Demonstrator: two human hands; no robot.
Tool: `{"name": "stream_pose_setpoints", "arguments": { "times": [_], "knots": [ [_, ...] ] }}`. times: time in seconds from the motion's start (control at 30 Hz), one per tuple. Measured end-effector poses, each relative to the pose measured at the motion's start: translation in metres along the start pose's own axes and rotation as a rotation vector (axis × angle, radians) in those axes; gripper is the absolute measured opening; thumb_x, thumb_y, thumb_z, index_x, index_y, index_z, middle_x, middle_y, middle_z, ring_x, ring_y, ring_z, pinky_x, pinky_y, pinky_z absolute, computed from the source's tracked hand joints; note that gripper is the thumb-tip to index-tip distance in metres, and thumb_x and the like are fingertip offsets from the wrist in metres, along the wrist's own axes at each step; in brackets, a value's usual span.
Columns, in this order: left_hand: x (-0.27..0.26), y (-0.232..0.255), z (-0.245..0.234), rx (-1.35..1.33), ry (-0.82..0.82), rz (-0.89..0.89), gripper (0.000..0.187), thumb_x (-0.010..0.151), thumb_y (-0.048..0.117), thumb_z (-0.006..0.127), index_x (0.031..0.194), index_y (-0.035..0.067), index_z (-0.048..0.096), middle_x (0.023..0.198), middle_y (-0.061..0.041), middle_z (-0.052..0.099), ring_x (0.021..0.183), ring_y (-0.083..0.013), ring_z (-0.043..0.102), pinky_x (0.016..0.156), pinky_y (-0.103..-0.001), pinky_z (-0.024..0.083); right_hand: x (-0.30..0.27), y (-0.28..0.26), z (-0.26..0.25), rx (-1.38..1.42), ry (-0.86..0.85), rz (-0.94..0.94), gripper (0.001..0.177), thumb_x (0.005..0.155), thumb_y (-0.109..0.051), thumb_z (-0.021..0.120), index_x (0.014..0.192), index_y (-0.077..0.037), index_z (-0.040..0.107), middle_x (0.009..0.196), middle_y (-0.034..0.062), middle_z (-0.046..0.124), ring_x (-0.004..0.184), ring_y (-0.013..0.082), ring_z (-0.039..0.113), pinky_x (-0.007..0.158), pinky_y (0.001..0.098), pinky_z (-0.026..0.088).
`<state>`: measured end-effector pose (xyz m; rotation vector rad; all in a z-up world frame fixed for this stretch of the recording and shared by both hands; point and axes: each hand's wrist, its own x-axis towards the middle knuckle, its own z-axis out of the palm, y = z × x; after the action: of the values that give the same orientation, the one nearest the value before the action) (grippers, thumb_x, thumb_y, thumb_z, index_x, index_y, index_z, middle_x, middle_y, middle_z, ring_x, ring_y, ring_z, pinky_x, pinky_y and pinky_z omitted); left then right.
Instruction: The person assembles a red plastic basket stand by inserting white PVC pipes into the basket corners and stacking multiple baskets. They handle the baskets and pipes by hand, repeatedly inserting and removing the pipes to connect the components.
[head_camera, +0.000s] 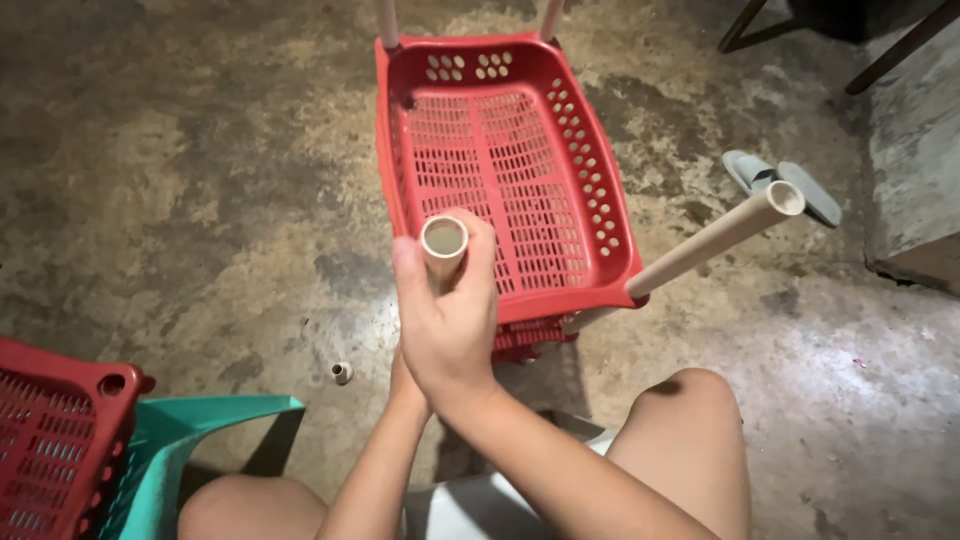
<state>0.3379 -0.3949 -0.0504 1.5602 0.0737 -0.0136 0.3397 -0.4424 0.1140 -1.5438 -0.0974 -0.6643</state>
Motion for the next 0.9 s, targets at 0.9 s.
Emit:
{"name": "stream_pose_setpoints", "arguments": {
  "times": [0.9],
  "knots": [
    [-0.006, 0.006, 0.01, 0.424, 0.103, 0.026, 0.059, 0.08, 0.006, 0.075, 0.133, 0.012, 0.052, 0.11, -0.017, 0.06, 0.1, -0.036, 0.062, 0.087, -0.042, 0.052, 0.024, 0.015, -0.006, -0.038, -0.125, 0.093, 0.018, 0.1, -0.012, 0.074, 0.089, -0.005, 0.061, 0.075, -0.0055, 0.056, 0.07, 0.0014, 0.05, 0.061, 0.0199, 0.042]
  ]
}}
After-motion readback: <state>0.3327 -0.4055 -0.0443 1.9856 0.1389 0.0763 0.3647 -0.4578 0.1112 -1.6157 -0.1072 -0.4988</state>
